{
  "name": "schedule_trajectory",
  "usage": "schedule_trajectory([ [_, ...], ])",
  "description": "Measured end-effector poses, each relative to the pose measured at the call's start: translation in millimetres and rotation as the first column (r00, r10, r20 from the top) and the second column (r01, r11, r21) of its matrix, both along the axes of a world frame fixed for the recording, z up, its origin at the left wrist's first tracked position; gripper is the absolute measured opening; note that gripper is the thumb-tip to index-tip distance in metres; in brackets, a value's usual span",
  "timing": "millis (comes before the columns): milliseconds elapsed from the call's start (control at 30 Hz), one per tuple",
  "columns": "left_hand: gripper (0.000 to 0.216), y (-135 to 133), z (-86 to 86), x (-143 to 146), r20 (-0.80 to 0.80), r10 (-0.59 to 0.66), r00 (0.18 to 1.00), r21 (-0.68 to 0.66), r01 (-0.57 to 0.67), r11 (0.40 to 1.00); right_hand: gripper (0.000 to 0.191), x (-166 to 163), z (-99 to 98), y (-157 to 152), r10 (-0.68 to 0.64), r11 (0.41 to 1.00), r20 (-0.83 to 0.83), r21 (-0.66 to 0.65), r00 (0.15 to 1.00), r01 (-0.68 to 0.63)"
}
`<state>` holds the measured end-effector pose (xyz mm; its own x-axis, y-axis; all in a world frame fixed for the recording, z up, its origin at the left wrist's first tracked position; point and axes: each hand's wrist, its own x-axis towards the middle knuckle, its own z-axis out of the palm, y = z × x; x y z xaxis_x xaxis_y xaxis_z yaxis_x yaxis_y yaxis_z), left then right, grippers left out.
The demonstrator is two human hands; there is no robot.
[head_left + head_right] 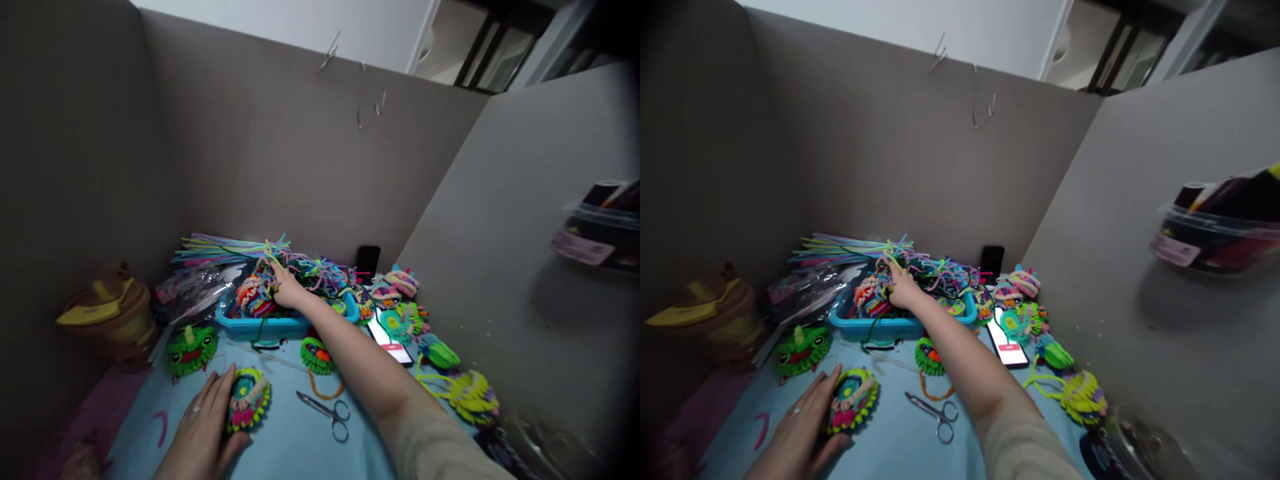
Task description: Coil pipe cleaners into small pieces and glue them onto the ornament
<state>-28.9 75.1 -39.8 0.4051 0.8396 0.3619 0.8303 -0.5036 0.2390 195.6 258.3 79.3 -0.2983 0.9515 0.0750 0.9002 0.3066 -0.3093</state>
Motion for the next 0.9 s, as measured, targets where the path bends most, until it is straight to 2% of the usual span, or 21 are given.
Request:
schedule_trajectory([
  [67, 0.084, 0.5, 0.6, -0.5, -0.009, 0.000, 1.000, -0.015, 0.000, 1.000, 0.090, 15.3, 9.9, 1.3, 0.073, 0.996, -0.037, -0.044, 0.997, -0.075],
  [133, 0.081, 0.3, 2.2, 0.1, -0.003, 0.007, 1.000, -0.024, -0.007, 1.000, 0.094, 36.1, 29.6, 1.2, 0.158, 0.983, -0.066, -0.081, 0.985, -0.163],
  [233, 0.078, -0.7, 5.4, 1.9, 0.010, 0.015, 1.000, -0.030, -0.015, 0.999, 0.075, 70.8, 62.4, -0.2, 0.254, 0.958, -0.167, -0.094, 0.953, -0.271],
  [267, 0.078, -0.9, 6.3, 2.3, 0.013, 0.017, 1.000, -0.029, -0.016, 0.999, 0.065, 82.1, 71.0, -0.1, 0.232, 0.963, -0.242, -0.077, 0.942, -0.257],
  [300, 0.078, -1.0, 6.9, 2.6, 0.017, 0.017, 1.000, -0.029, -0.016, 0.999, 0.053, 92.9, 77.4, 0.5, 0.158, 0.980, -0.299, -0.070, 0.941, -0.187],
  [367, 0.078, -0.7, 7.1, 2.4, 0.029, 0.010, 1.000, -0.016, -0.010, 1.000, 0.033, 112.3, 82.2, 3.8, -0.086, 0.996, -0.376, -0.043, 0.923, 0.075],
  [467, 0.082, 0.5, 5.1, 1.4, 0.039, -0.011, 0.999, 0.026, 0.010, 1.000, 0.024, 132.3, 70.4, 12.6, -0.269, 0.958, -0.366, -0.011, 0.891, 0.285],
  [600, 0.086, 0.4, 5.1, 1.3, 0.020, -0.017, 1.000, 0.029, 0.017, 0.999, 0.011, 136.6, 34.3, 25.1, -0.341, 0.938, -0.269, -0.025, 0.901, 0.347],
  [700, 0.086, -1.1, 9.1, 2.4, 0.004, -0.003, 1.000, -0.003, 0.003, 1.000, 0.026, 128.5, 9.7, 34.2, -0.367, 0.929, -0.232, -0.031, 0.901, 0.370],
  [767, 0.086, -1.7, 11.2, 2.6, 0.002, 0.008, 1.000, -0.006, -0.008, 1.000, 0.029, 122.7, -1.1, 40.5, -0.390, 0.915, -0.246, 0.006, 0.887, 0.404],
  [900, 0.088, -1.7, 9.1, 0.6, 0.012, 0.011, 1.000, 0.003, -0.011, 1.000, 0.031, 117.6, -8.3, 52.7, -0.411, 0.889, -0.319, 0.069, 0.854, 0.454],
])
